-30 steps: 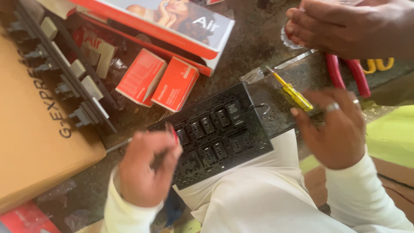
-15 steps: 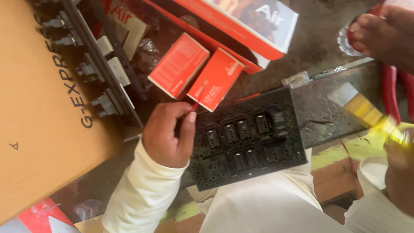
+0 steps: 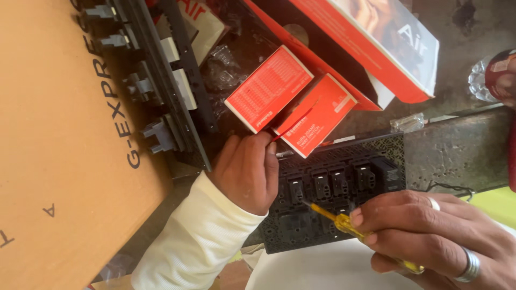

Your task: The person wires an electrical switchboard by stripping insulation from wires with pliers and inserting the wires into terminals on the back of the panel, tightening them with a screwdriver.

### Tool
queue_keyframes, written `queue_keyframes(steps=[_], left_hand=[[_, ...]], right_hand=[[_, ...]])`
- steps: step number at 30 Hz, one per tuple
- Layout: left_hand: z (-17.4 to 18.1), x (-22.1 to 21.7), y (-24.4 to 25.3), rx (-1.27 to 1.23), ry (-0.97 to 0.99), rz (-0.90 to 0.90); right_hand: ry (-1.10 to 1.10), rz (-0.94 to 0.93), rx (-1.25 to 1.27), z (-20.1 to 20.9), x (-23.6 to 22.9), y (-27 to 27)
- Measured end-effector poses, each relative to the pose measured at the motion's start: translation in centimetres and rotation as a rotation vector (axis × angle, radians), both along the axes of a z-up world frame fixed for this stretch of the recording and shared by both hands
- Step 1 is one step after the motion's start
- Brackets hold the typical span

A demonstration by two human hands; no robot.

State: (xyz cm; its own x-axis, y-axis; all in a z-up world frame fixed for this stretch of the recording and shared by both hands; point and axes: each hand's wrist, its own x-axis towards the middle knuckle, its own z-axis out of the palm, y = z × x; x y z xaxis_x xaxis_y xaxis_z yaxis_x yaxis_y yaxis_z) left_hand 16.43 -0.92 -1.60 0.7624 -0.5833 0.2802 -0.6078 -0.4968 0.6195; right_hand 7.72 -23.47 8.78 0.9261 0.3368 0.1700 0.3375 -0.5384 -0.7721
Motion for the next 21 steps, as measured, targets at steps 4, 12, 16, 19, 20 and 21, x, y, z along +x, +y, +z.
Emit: queue_keyframes(steps=[4,12,16,19,20,21], left_hand=[[-0.2,-0.1,-0.3,-0.016,0.024,0.027],[-0.2,-0.1,-0.2,-0.035,0.014,0.037],[-0.4,-0.3,-0.2,-0.061,0.016,0.045],[-0.7,-0.4,-0.2,-0.070,0.037,0.046],[-0.8,-0.4,-0.2,-0.065,0.046,0.046],[-0.8,-0.4,-0.2,-0.060,0.054,0.046]], right_hand=[[0.063,-0.050,-0.051,0.1,-0.6,0.7],[0.040,-0.059,-0.115,0.4,-0.8,1.2],[0.012,-0.110,-0.098,0.3,-1.4,1.6],[0.023,-0.155,-0.121,0.3,-1.8,1.8],[0.035,-0.173,-0.148,0.4,-1.9,1.9],[0.012,-0.192,-0.151,0.3,-2.0,2.1]])
